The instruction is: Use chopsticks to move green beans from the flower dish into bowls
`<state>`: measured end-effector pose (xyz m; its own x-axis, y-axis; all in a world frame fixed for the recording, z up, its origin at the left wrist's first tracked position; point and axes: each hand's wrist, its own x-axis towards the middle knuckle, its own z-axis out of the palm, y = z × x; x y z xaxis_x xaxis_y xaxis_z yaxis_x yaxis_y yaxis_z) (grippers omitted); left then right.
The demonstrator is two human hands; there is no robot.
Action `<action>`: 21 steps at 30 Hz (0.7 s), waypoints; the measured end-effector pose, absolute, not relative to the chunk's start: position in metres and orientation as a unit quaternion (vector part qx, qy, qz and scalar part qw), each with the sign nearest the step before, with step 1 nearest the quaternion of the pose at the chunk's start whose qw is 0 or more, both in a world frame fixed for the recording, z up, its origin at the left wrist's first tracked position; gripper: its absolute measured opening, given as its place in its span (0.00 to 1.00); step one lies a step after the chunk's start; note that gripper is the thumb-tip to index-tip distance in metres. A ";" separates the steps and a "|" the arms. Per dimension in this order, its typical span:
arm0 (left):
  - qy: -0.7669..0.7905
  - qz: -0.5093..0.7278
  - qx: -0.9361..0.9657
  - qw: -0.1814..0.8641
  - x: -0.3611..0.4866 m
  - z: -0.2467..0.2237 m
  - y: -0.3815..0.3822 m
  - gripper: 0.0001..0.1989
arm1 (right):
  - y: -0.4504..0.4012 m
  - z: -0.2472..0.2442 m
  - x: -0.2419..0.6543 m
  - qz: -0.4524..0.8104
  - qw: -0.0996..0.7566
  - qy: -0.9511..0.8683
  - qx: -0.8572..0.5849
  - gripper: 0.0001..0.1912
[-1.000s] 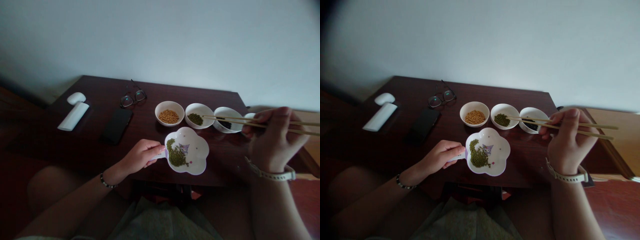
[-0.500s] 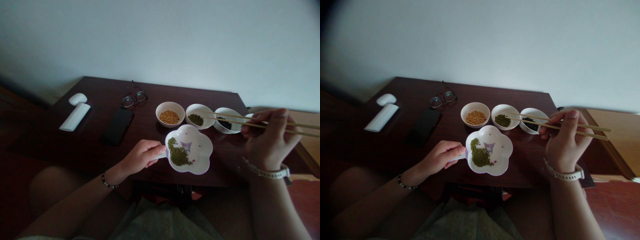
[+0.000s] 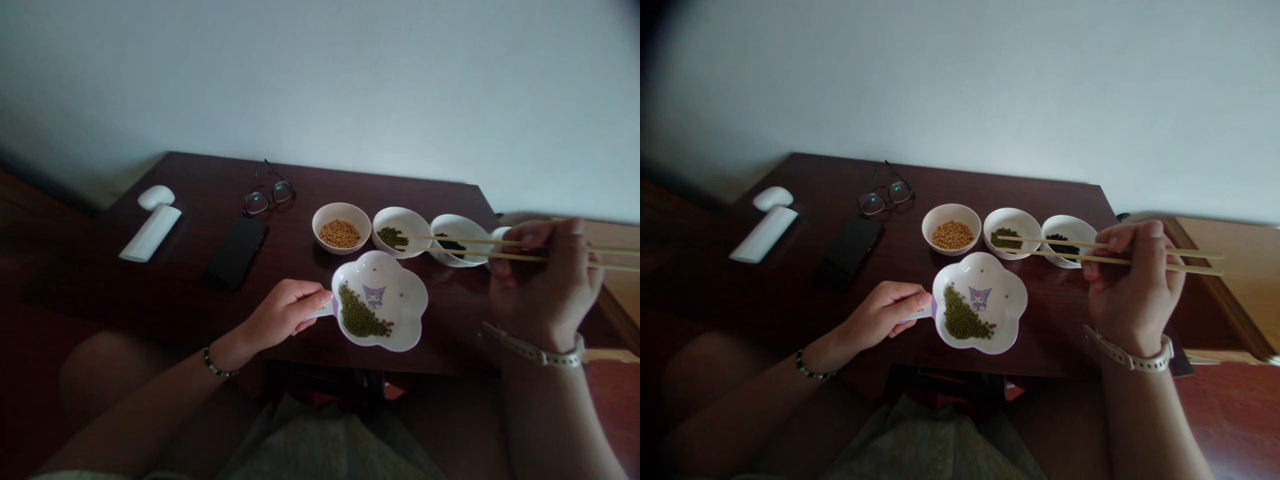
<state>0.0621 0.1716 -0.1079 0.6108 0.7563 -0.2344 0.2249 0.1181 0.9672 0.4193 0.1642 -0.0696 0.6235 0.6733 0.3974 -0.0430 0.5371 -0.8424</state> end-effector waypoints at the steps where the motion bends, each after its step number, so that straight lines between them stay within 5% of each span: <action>1: 0.389 0.207 0.631 0.638 0.062 -0.108 0.172 0.25 | 0.162 -0.068 0.418 0.243 0.788 -0.372 -0.425 0.19; 11: 0.403 0.227 0.630 0.624 0.068 -0.107 0.171 0.26 | 0.142 -0.068 0.410 0.496 0.534 -0.459 -0.508 0.26; 21: 0.412 0.234 0.627 0.619 0.070 -0.103 0.170 0.27 | 0.150 -0.086 0.405 0.522 0.530 -0.434 -0.509 0.28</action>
